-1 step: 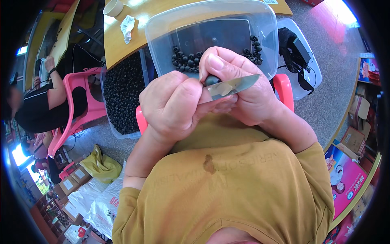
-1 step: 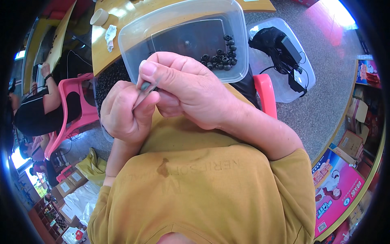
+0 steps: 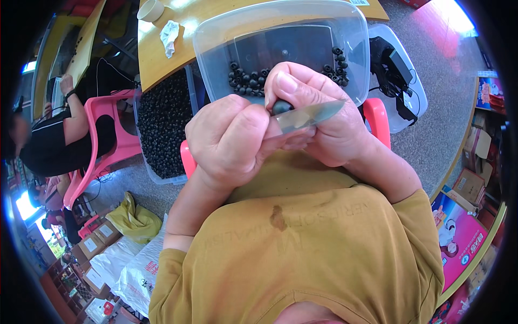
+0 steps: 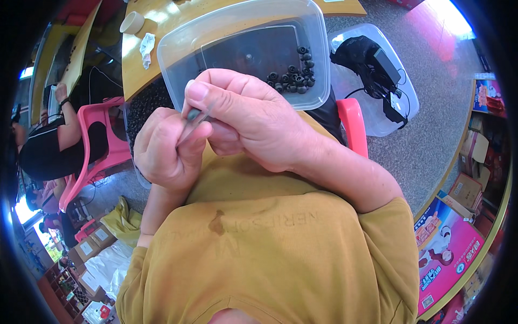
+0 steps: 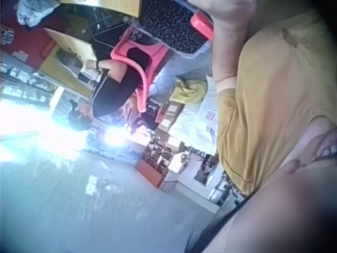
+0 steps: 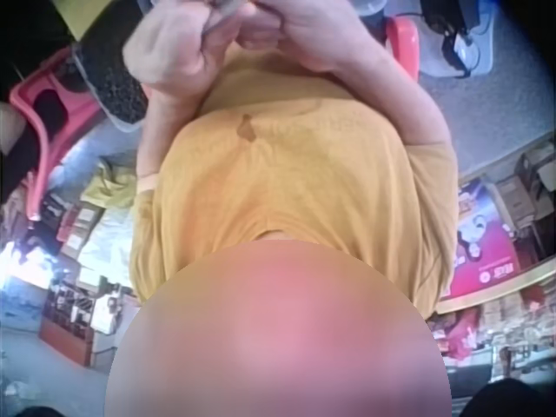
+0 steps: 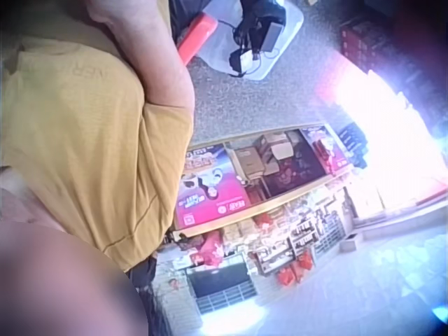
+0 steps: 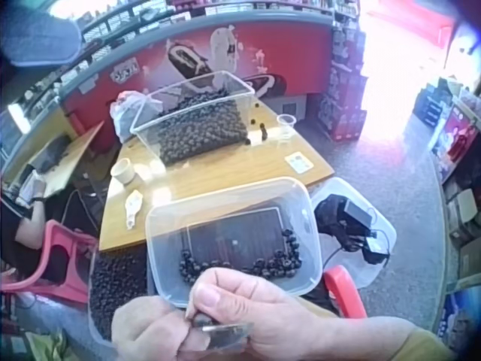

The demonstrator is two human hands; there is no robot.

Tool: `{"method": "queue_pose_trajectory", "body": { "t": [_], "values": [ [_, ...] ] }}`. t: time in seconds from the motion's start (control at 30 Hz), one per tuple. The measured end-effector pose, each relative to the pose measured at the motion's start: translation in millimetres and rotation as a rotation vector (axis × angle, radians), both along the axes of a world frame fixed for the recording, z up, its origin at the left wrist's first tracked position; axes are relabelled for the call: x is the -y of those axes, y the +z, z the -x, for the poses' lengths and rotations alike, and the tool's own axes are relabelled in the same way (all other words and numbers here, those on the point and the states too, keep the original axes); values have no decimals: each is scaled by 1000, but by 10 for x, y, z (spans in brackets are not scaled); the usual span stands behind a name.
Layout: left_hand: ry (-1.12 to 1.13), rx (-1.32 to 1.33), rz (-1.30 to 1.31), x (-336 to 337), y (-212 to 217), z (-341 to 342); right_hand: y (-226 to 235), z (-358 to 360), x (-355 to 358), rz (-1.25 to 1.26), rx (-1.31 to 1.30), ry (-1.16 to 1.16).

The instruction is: Peeling small dark round objects using a small manual knife.

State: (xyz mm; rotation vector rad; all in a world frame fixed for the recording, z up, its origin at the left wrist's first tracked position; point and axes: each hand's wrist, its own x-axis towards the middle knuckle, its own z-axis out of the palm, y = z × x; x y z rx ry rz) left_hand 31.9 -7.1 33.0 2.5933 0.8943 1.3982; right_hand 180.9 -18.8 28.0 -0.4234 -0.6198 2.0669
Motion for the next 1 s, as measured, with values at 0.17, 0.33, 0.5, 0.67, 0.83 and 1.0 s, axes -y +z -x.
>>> {"method": "queue_pose_trajectory", "body": {
  "t": [0.17,0.33,0.5,0.67,0.83,1.0],
  "values": [
    [-22,6,-26,11,-34,26,60,-18,8,-12,134,8],
    [3,65,-73,19,2,8,3,24,8,-90,118,-27],
    [-9,16,28,21,-2,7,-4,16,8,-36,81,-19],
    [-7,-4,27,30,-24,16,44,6,8,9,81,1],
    [-1,17,11,35,-36,31,32,-3,15,-62,139,-4],
    [3,46,-43,12,-39,36,13,26,27,-170,174,-67]
  ]
}}
